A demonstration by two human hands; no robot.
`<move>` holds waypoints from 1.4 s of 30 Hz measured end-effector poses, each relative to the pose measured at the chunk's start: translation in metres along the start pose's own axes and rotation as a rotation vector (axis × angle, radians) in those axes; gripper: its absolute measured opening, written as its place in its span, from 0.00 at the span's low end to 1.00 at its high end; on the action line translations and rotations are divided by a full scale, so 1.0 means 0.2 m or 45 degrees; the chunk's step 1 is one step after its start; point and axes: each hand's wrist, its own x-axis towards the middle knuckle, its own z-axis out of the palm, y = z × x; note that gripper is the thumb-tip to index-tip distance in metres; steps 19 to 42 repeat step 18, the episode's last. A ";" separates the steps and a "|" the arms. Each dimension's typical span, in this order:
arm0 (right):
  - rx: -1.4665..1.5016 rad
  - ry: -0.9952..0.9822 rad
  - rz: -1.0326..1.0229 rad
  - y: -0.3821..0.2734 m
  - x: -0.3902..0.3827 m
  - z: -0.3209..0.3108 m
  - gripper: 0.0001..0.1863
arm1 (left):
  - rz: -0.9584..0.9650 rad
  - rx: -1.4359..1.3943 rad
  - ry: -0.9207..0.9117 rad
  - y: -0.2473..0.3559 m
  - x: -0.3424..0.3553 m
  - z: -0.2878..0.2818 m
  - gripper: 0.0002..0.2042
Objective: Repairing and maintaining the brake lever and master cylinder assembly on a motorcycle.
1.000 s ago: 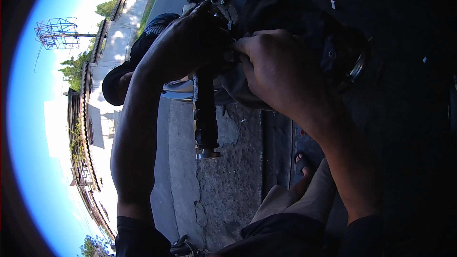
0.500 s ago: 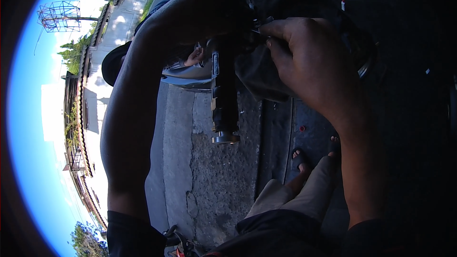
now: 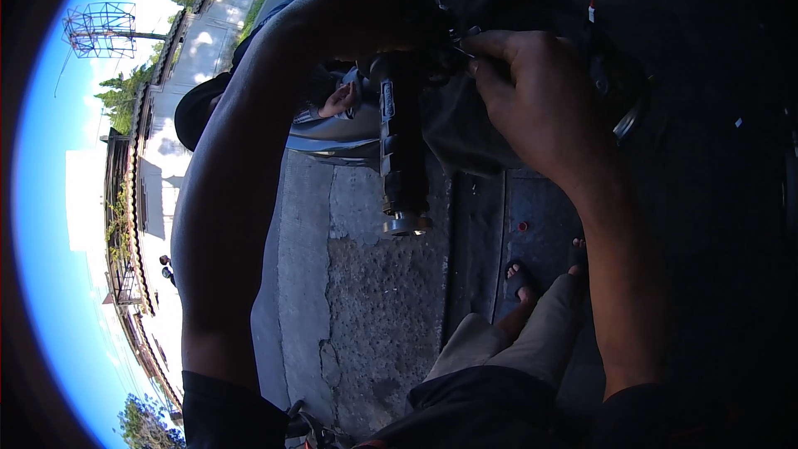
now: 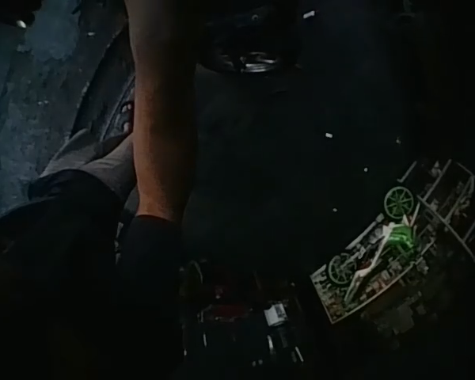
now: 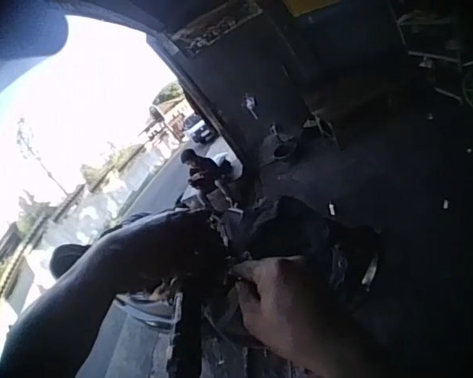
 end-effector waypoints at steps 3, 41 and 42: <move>0.040 -0.081 0.153 -0.01 0.00 -0.02 0.11 | -0.004 0.002 -0.004 0.00 0.00 0.00 0.13; 0.116 -0.086 0.078 0.03 0.00 -0.04 0.12 | -0.056 0.050 -0.053 0.05 0.02 0.01 0.19; 0.116 -0.086 0.078 0.03 0.00 -0.04 0.12 | -0.056 0.050 -0.053 0.05 0.02 0.01 0.19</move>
